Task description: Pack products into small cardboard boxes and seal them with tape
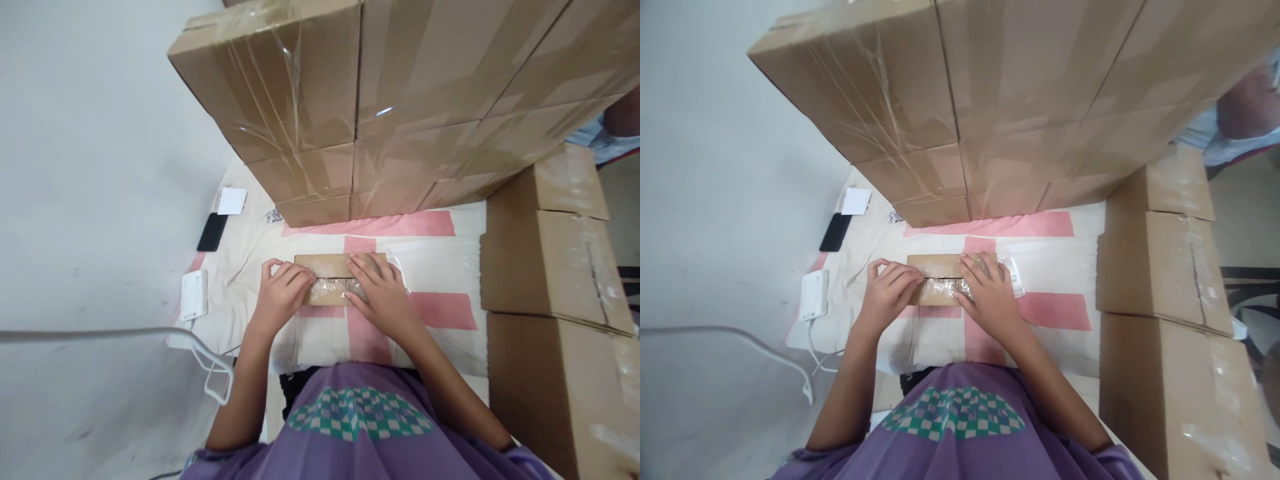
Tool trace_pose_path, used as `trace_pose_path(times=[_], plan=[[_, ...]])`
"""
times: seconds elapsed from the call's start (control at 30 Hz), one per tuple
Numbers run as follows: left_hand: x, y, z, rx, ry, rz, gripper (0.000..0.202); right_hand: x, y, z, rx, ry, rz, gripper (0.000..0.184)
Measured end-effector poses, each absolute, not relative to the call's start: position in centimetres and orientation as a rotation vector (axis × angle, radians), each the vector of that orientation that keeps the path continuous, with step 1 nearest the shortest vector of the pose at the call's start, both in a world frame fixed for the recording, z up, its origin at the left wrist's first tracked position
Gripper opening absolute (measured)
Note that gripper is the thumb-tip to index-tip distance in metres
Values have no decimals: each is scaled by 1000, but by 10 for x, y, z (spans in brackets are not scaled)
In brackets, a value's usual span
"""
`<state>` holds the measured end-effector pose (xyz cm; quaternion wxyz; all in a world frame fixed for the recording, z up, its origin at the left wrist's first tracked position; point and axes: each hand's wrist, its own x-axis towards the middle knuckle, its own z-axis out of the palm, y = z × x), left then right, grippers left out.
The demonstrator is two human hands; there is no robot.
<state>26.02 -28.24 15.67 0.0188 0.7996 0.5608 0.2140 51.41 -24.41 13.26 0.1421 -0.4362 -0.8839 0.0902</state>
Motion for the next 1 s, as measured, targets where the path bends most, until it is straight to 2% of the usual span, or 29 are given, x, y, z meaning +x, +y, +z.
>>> trace_pose_path(times=[0.17,0.3,0.33,0.47,0.63,0.83,1.0], plan=[[266,-265,162,2449,1800,462,26,511,-245,130,-1241,-2587,213,51],[266,-249,150,2290,1901,406,16,509,-247,127,-1273,-2581,205,49],[264,-246,144,2207,1927,430,15,509,-248,127,-1279,-2581,214,49],[253,-240,120,1878,1790,628,36,508,-249,130,-1278,-2570,261,47],[252,-242,102,1772,1701,896,39,509,-248,132,-1266,-2544,289,47],[251,-245,98,1618,1824,993,26,511,-244,130,-1198,-2564,308,44],[204,-210,71,1392,2117,1062,25,512,-241,127,-1185,-2559,300,41]])
